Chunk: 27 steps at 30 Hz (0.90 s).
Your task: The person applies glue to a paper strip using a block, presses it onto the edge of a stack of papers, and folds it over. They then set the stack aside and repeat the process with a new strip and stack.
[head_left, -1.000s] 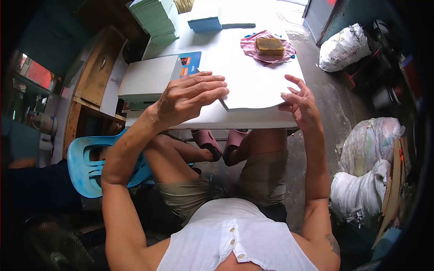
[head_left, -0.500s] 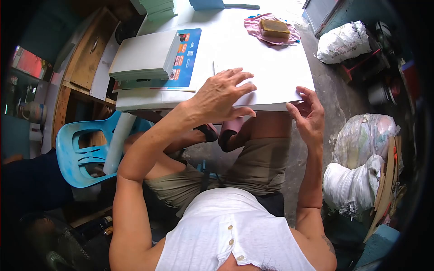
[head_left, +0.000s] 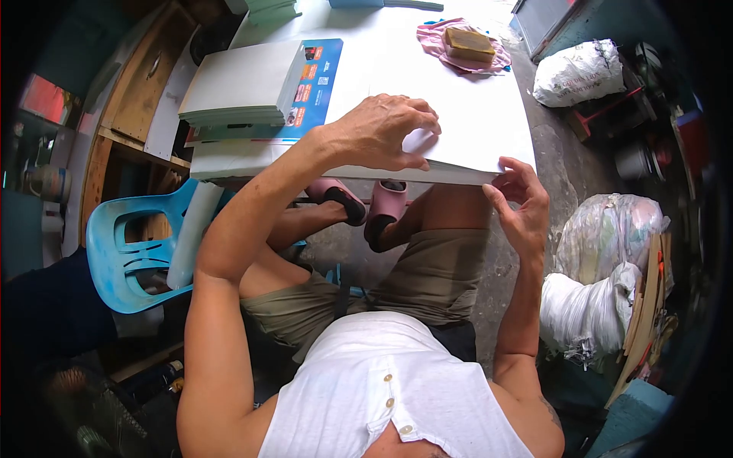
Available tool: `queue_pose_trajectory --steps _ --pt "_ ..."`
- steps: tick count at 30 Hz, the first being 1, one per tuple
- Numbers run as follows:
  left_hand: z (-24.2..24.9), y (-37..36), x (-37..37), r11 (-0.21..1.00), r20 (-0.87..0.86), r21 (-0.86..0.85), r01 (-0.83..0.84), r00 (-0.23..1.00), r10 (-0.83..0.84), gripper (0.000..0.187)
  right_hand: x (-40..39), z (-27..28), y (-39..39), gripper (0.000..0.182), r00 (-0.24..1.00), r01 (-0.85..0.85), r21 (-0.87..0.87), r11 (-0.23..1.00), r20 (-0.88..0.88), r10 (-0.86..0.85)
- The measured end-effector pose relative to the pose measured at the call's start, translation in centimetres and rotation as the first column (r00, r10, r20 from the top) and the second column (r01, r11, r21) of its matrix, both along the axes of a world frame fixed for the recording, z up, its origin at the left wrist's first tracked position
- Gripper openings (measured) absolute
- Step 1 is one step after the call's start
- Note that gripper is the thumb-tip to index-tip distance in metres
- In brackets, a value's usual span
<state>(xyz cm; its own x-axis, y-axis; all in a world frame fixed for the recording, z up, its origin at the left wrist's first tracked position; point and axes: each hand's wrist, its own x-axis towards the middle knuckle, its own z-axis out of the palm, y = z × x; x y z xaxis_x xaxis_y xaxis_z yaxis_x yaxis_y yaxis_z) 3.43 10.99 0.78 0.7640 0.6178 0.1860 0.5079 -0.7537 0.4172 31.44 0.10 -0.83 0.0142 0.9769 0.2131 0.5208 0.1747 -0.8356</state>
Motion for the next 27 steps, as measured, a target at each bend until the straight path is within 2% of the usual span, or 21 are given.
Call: queue_pose_trajectory --steps 1,4,6,9,13,16,25,27 --pt "0.1 0.2 0.0 0.999 0.005 -0.035 -0.015 1.0 0.015 0.054 -0.1 0.1 -0.2 0.048 1.0 0.009 0.001 1.0 -0.006 -0.009" --pt "0.1 0.7 -0.3 0.991 0.041 -0.128 -0.04 0.998 0.046 0.059 -0.5 1.1 -0.8 0.049 0.988 0.151 0.128 0.98 0.01 -0.154" --pt "0.0 1.1 -0.6 0.986 0.095 -0.162 -0.032 0.994 0.048 0.062 -0.6 1.2 -1.1 0.049 0.98 0.185 0.229 0.956 0.028 -0.196" --pt "-0.5 1.6 -0.8 0.993 0.118 -0.118 -0.023 0.992 0.037 0.068 -1.5 1.8 -1.6 0.044 0.979 0.179 0.316 0.932 0.037 -0.201" --pt "-0.9 2.0 -1.0 0.989 0.165 -0.15 -0.009 0.986 0.034 0.074 -3.8 1.6 -1.8 0.035 0.994 -0.01 0.38 0.925 0.103 -0.032" --pt "-0.9 2.2 -1.2 0.982 0.197 -0.19 0.016 0.98 0.022 0.074 -5.4 1.2 -1.5 0.037 0.963 -0.174 0.415 0.893 0.262 0.066" --pt "-1.5 2.6 -1.4 0.976 0.302 -0.216 0.032 0.953 0.035 0.073 -8.7 1.2 0.0 0.034 0.904 -0.326 0.491 0.808 0.412 0.114" --pt "-1.5 2.4 -1.5 0.979 0.307 -0.202 0.027 0.951 0.037 0.067 -9.0 1.1 0.3 0.034 0.899 -0.337 0.487 0.806 0.42 0.122"
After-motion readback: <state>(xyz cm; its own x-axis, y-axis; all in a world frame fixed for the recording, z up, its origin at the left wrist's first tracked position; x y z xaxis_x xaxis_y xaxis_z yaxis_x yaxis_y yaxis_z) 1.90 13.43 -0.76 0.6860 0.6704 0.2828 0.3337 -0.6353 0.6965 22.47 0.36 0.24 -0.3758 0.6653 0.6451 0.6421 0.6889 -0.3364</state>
